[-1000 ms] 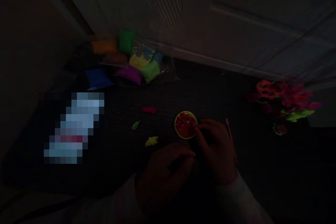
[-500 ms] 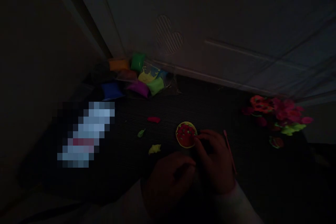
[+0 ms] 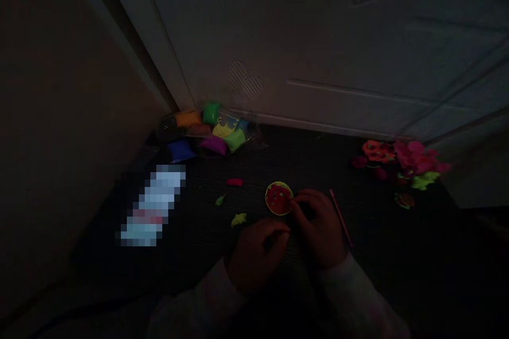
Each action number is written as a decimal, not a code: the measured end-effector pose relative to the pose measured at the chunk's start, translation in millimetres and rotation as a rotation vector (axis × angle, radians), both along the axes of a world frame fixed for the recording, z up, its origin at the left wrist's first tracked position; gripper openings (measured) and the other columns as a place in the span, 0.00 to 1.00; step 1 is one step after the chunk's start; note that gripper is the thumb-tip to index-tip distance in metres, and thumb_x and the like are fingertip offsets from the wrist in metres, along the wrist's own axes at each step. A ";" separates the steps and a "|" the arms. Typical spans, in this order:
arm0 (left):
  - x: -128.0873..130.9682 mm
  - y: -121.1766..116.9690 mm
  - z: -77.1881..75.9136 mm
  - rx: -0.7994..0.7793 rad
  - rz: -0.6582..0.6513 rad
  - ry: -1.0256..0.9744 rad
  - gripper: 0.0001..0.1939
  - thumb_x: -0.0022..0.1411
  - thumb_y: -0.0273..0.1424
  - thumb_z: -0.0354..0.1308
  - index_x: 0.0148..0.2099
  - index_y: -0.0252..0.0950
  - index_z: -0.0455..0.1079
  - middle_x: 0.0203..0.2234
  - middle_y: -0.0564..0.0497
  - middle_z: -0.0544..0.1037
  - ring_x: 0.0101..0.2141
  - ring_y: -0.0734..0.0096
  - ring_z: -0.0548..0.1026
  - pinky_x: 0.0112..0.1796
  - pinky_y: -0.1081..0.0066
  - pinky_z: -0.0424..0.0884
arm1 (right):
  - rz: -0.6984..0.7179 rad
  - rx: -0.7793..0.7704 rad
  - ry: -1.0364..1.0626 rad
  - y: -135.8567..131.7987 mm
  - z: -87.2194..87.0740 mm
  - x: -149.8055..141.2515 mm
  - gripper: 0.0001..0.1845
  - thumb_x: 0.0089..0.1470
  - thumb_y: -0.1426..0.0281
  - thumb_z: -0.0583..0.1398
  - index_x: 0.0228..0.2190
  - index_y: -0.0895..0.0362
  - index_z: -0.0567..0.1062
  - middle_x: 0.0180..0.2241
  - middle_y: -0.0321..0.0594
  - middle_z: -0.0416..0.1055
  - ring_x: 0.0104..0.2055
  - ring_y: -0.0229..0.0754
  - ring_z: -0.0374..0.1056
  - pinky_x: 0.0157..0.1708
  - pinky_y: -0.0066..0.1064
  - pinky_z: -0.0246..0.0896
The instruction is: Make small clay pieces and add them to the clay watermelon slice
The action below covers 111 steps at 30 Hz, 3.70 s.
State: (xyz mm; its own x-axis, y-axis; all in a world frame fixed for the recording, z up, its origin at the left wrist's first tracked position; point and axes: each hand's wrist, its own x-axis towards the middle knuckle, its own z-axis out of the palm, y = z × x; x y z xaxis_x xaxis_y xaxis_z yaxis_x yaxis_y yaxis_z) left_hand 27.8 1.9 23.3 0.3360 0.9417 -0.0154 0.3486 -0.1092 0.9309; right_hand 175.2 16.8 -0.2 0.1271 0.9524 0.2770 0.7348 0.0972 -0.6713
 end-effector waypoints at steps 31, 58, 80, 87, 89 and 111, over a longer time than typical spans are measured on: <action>-0.8 -4.3 -0.7 0.026 -0.071 -0.006 0.06 0.55 0.26 0.49 0.35 0.34 0.67 0.29 0.51 0.73 0.31 0.74 0.71 0.34 0.74 0.66 | 0.006 -0.043 -0.060 0.4 2.1 -0.4 0.04 0.45 0.68 0.58 0.27 0.55 0.70 0.36 0.41 0.65 0.39 0.43 0.61 0.40 0.40 0.57; -2.0 -4.5 1.1 0.052 -0.055 -0.003 0.06 0.54 0.26 0.50 0.34 0.34 0.68 0.26 0.52 0.73 0.29 0.75 0.71 0.32 0.75 0.67 | 0.043 -0.065 0.006 -3.2 6.6 2.4 0.05 0.45 0.70 0.57 0.30 0.54 0.68 0.38 0.41 0.64 0.42 0.43 0.60 0.41 0.40 0.57; -1.6 -5.6 0.1 0.057 -0.064 -0.008 0.06 0.55 0.26 0.50 0.35 0.35 0.67 0.28 0.53 0.73 0.30 0.76 0.70 0.33 0.76 0.66 | 0.073 -0.081 -0.066 -1.4 5.0 3.4 0.07 0.47 0.71 0.56 0.31 0.53 0.71 0.39 0.41 0.64 0.41 0.43 0.61 0.40 0.41 0.58; -0.9 -5.3 -1.1 0.150 -0.063 0.052 0.06 0.56 0.25 0.49 0.35 0.34 0.66 0.28 0.51 0.73 0.32 0.75 0.70 0.35 0.74 0.67 | 0.079 -0.073 -0.043 -1.4 4.9 3.7 0.06 0.46 0.71 0.56 0.31 0.54 0.70 0.38 0.41 0.65 0.41 0.43 0.61 0.40 0.40 0.58; -0.1 -4.6 -2.4 0.253 -0.057 0.087 0.07 0.56 0.25 0.48 0.36 0.34 0.66 0.30 0.50 0.73 0.34 0.73 0.69 0.37 0.72 0.67 | 0.073 -0.069 -0.036 -1.4 5.0 3.4 0.06 0.46 0.71 0.57 0.30 0.54 0.70 0.38 0.41 0.65 0.41 0.42 0.61 0.40 0.40 0.58; 8.2 -4.3 -11.9 0.427 -0.140 0.603 0.14 0.57 0.31 0.47 0.46 0.37 0.63 0.49 0.50 0.65 0.45 0.62 0.60 0.42 0.58 0.59 | 0.033 -0.046 -0.073 -0.2 4.9 1.3 0.03 0.45 0.71 0.57 0.27 0.56 0.70 0.36 0.42 0.65 0.39 0.42 0.61 0.40 0.40 0.58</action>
State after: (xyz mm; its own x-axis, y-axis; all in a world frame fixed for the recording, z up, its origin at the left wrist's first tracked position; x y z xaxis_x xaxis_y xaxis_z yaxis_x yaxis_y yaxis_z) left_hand 36.0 -2.3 11.5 0.5020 0.8562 0.1219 0.7412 -0.4985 0.4496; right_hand 176.5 16.6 4.7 0.0766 0.9678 0.2399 0.7790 0.0921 -0.6203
